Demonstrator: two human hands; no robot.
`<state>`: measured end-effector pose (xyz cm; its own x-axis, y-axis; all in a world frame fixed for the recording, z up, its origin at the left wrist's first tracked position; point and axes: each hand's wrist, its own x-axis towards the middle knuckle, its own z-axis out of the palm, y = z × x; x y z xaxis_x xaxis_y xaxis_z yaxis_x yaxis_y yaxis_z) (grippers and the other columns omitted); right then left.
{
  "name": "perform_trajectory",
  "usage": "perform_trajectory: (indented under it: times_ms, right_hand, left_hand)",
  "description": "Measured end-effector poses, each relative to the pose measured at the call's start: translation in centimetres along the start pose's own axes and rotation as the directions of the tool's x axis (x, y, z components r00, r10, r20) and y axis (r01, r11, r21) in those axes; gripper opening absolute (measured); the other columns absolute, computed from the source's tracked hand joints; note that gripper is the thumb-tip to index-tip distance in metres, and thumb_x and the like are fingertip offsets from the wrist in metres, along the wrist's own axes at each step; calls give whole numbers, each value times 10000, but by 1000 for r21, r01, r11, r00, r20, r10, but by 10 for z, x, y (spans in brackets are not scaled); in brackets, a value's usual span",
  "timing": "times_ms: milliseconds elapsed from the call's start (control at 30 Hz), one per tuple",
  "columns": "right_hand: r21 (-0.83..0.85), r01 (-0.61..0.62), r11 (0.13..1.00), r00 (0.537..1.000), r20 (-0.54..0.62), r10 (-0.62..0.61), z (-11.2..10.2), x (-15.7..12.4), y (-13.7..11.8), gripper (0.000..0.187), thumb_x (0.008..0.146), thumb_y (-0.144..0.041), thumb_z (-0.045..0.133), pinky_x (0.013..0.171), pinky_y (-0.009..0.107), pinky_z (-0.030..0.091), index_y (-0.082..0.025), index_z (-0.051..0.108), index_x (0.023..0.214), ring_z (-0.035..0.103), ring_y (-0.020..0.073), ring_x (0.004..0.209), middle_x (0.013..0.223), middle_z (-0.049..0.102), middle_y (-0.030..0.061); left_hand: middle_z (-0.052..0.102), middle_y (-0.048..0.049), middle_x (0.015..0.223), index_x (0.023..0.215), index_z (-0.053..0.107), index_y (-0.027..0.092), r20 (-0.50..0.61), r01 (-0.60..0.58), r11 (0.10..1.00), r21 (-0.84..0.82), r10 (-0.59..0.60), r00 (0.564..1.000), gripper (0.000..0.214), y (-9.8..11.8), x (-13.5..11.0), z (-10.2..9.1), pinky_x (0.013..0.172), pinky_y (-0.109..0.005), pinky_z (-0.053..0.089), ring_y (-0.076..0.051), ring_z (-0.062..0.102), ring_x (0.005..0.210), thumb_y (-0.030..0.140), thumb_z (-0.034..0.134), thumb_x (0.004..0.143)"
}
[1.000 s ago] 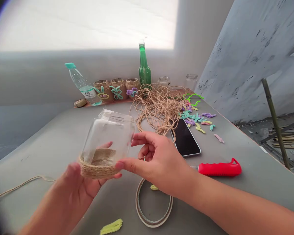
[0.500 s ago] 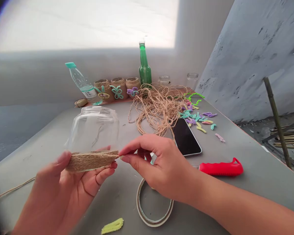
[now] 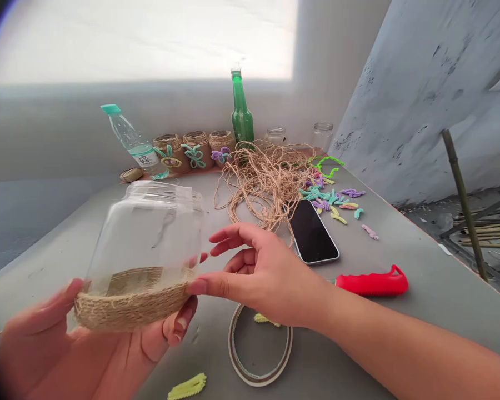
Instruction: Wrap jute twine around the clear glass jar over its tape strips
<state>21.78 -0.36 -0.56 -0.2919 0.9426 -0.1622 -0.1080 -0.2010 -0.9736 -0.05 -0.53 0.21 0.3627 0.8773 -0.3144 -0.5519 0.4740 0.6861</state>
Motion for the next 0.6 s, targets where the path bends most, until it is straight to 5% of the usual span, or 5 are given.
perform_trajectory:
  times_ms: [133,267,433,600]
  right_hand:
    - [57,48,997,997,63,-52,1,-2,-3,234,804,-256,905,615,213,420,-193,707,911,517,94,689,753,628,-34]
    - [65,69,995,990,115,-77,-1,-4,-5,177,813,-219,894,573,200,384,-178,732,871,493,82,669,746,626,-38]
    - [58,1,998,991,131,-8,-3,-4,-5,216,791,-233,910,639,213,441,-177,717,871,569,102,734,797,676,-19]
    - [90,-86,992,988,139,73,-3,-2,-10,533,750,-233,937,690,230,529,-232,687,1221,701,142,858,1185,740,54]
  left_hand:
    - [857,-182,950,914,883,185,-70,-5,1000,-13,4,998,419,-1,1,-1,611,-390,673,-333,768,666,538,747,733]
    - [841,-195,900,947,872,155,-32,-56,998,-14,56,998,456,-2,3,-2,617,-387,673,-315,750,664,539,656,830]
    - [839,-194,979,1077,852,155,77,23,999,-25,-21,997,525,0,1,-9,673,-401,671,-332,759,747,576,631,852]
    - [817,-210,1057,1294,759,146,294,155,986,57,-165,941,684,1,3,-16,695,-441,659,-362,754,810,646,599,856]
